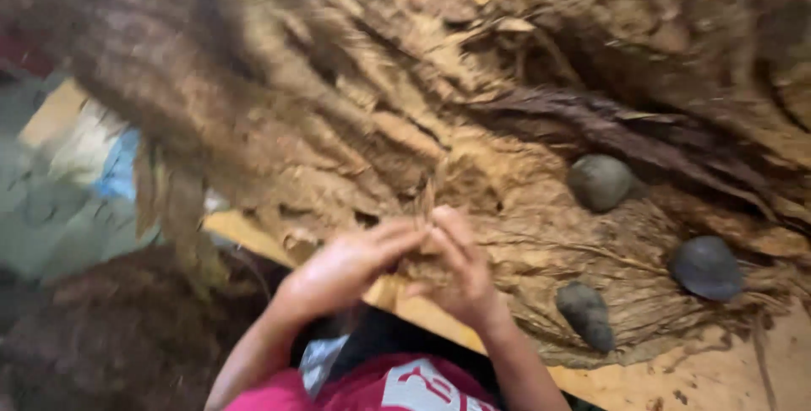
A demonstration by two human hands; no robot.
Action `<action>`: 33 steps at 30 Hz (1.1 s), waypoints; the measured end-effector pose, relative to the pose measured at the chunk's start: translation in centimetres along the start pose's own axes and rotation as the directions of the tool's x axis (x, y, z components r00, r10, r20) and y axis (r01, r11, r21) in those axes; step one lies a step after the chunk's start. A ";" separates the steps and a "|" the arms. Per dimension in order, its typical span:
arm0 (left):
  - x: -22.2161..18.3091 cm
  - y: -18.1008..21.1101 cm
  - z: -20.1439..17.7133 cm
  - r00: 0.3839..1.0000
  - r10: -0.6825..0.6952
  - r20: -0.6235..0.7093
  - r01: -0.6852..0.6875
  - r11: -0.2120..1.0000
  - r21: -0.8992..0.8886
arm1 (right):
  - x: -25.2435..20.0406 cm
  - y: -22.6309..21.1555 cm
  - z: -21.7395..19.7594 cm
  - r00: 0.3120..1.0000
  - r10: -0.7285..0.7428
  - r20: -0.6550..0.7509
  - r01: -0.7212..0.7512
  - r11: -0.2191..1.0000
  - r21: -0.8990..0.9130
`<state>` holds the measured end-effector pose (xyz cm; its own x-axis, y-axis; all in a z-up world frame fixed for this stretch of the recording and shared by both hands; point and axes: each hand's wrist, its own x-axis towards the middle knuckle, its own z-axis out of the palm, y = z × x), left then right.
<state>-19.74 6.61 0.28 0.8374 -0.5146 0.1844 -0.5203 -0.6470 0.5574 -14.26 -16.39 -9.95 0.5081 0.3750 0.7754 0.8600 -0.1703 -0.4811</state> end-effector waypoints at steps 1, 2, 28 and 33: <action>0.1 0.2 1.1 1.000 0.022 -0.017 -0.022 1.000 0.004 | 0.4 0.0 0.3 0.996 0.023 0.087 -0.040 0.981 0.191; -0.2 0.6 2.2 0.999 0.031 -0.033 -0.031 1.000 0.005 | 0.6 -0.2 0.7 0.982 0.031 0.184 -0.101 0.920 0.379; -0.8 -5.8 9.7 0.856 -0.477 -0.198 0.185 0.641 -0.745 | -0.8 -1.0 2.1 0.875 0.483 0.023 -0.465 0.828 0.313; -0.1 -4.8 11.4 0.725 -0.632 -0.274 0.108 0.497 -0.861 | -1.3 -0.4 2.9 0.879 0.475 0.028 -0.465 0.846 0.262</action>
<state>-19.30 3.34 -11.62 0.9818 0.1898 0.0032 -0.0240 0.1072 0.9939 -15.36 -14.16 -11.97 0.8541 0.2741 0.4420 0.4783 -0.0801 -0.8746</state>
